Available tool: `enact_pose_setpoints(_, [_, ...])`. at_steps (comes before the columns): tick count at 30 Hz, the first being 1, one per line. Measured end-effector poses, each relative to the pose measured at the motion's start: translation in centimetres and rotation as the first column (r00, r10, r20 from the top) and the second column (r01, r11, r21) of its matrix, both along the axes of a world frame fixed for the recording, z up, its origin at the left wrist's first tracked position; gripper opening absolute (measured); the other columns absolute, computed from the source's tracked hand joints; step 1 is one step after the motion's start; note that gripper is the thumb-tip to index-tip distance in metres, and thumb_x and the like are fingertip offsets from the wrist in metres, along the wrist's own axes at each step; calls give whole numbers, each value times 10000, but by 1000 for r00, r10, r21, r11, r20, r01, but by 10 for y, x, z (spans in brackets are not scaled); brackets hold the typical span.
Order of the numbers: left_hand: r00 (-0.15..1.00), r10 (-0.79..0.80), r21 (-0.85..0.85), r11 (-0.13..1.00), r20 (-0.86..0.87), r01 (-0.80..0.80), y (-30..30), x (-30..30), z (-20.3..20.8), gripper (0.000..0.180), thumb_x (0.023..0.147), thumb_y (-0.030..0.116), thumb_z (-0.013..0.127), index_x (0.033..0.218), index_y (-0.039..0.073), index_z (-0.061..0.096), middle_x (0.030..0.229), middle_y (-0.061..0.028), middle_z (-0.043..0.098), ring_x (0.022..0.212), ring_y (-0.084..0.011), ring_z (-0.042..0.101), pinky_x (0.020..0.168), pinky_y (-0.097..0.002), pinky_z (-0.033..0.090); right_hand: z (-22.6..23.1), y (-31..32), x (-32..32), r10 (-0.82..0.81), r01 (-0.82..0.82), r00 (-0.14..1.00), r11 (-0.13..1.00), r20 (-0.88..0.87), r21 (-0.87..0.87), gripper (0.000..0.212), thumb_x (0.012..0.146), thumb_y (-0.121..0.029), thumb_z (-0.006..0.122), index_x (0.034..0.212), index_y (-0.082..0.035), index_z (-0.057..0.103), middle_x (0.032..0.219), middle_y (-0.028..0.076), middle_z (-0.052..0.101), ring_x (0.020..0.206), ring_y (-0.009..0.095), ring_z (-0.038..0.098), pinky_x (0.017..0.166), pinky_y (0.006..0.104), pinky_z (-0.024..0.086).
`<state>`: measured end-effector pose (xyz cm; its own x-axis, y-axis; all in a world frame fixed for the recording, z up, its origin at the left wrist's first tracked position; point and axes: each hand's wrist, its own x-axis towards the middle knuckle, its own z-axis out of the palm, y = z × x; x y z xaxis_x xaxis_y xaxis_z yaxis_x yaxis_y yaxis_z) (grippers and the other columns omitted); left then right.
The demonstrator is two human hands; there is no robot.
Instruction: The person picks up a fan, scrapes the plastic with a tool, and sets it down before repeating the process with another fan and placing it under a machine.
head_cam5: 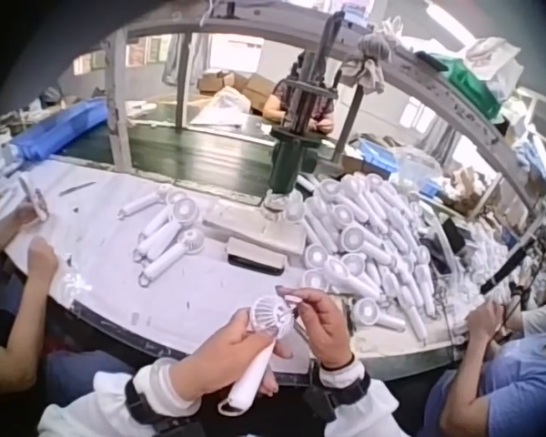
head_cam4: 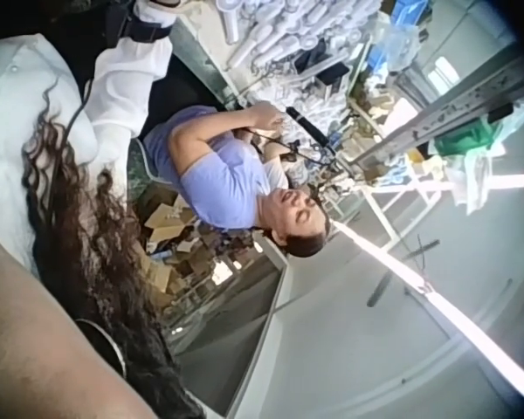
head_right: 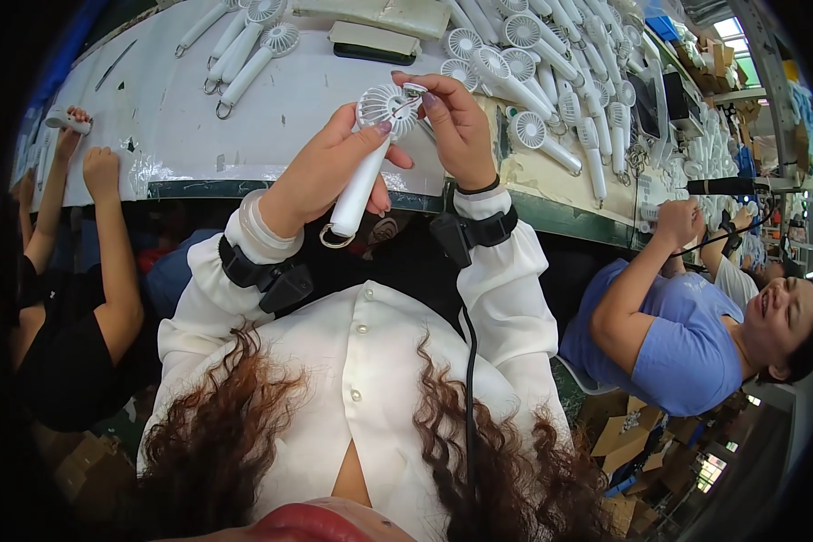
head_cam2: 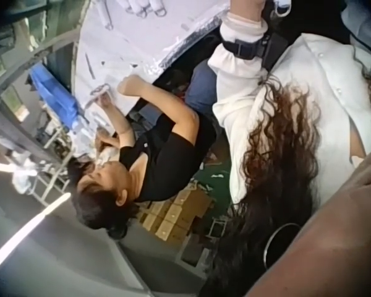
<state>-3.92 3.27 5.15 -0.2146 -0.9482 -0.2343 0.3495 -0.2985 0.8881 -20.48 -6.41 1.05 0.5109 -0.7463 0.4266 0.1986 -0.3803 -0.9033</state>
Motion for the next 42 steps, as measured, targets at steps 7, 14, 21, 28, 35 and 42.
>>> enact_pose_setpoints(7, [997,1,66,998,-78,4,-5,3,-2,301,993,233,393,1190,12,341,944,-190,630,502,-172,601,454,-276,519,3,-2,-5,-104,80,984,983,-142,-167,222,982,-66,453,1167,5,555,1172,103,633,977,135,584,823,256,460])
enact_pose_setpoints(14, [995,-27,-9,1000,-95,26,-9,12,-9,315,984,263,401,1160,6,356,890,-162,636,477,-164,568,435,-268,487,18,-1,-6,-277,131,931,860,-236,-494,216,921,4,524,1118,-12,610,1127,95,657,935,178,605,811,271,467])
enact_pose_setpoints(21, [996,-34,15,999,-88,36,-11,13,-14,301,978,301,421,1093,24,414,779,-112,617,464,-131,539,431,-239,448,28,4,-5,-288,130,936,820,-205,-558,245,847,59,583,1067,-29,645,1082,82,679,916,215,611,810,283,470])
enact_pose_setpoints(28, [999,6,53,999,51,-9,-10,8,-8,271,964,299,462,1019,34,461,683,-68,581,472,-110,532,441,-232,445,33,7,4,-365,184,923,695,-121,-695,294,747,66,670,1012,-62,674,986,57,699,799,231,620,694,303,505])
enact_pose_setpoints(35, [999,27,84,996,35,-30,-15,6,-8,238,946,261,493,1017,36,463,689,-55,571,480,-104,533,451,-226,443,32,12,11,-452,246,886,651,-107,-718,291,719,42,702,989,-66,676,988,57,701,792,241,624,695,306,513])
enact_pose_setpoints(42, [992,-85,-32,996,-92,83,-12,15,-16,224,927,215,499,1015,16,449,745,-56,567,490,-111,533,449,-234,439,35,20,13,-452,250,884,673,-119,-696,278,740,82,676,991,-37,680,1022,85,696,858,227,621,761,300,490])
